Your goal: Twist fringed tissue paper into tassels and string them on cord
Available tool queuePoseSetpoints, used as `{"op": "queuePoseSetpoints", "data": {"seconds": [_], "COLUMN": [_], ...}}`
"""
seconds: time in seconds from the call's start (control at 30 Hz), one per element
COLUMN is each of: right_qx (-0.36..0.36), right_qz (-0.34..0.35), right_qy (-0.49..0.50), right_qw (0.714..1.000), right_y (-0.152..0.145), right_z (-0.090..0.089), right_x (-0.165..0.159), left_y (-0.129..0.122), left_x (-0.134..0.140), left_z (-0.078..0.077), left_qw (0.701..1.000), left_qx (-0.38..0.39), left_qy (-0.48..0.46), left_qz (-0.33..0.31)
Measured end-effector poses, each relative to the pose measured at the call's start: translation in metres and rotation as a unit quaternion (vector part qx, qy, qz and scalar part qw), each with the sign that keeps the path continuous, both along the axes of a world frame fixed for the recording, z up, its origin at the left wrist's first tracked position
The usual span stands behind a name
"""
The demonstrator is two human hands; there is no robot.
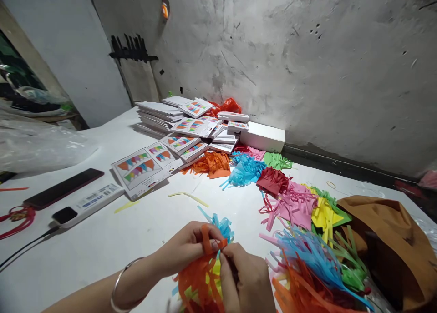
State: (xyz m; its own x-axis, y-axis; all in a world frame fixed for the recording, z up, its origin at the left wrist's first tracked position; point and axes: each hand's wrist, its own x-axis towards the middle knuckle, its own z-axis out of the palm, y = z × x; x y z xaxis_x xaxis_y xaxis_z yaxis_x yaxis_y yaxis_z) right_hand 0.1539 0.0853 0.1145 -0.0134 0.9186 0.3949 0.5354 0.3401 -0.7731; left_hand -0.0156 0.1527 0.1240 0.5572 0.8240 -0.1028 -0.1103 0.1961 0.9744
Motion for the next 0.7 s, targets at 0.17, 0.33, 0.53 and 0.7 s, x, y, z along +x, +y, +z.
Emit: {"op": "queuePoseSetpoints", "data": {"seconds": [0.17, 0.33, 0.53, 0.7], "right_qx": [-0.138, -0.245, -0.121, -0.014], "right_qz": [-0.01, 0.095, 0.027, -0.071], "right_qy": [0.136, 0.249, 0.079, 0.26], "right_qw": [0.981, 0.932, 0.989, 0.963], "right_y": [0.007, 0.009, 0.019, 0.029], "right_z": [0.004, 0.005, -0.002, 0.004], "right_x": [0.002, 0.005, 0.008, 0.015], "left_y": [0.0, -0.002, -0.007, -0.029], "left_x": [-0.002, -0.003, 0.005, 0.027], "left_z": [-0.001, 0.001, -0.016, -0.058], "left_qw": [0.99, 0.957, 0.857, 0.83], "left_qx": [0.125, 0.258, 0.466, 0.499], "left_qy": [0.066, 0.135, 0.213, 0.234], "left_qz": [-0.002, 0.007, 0.053, -0.087]}}
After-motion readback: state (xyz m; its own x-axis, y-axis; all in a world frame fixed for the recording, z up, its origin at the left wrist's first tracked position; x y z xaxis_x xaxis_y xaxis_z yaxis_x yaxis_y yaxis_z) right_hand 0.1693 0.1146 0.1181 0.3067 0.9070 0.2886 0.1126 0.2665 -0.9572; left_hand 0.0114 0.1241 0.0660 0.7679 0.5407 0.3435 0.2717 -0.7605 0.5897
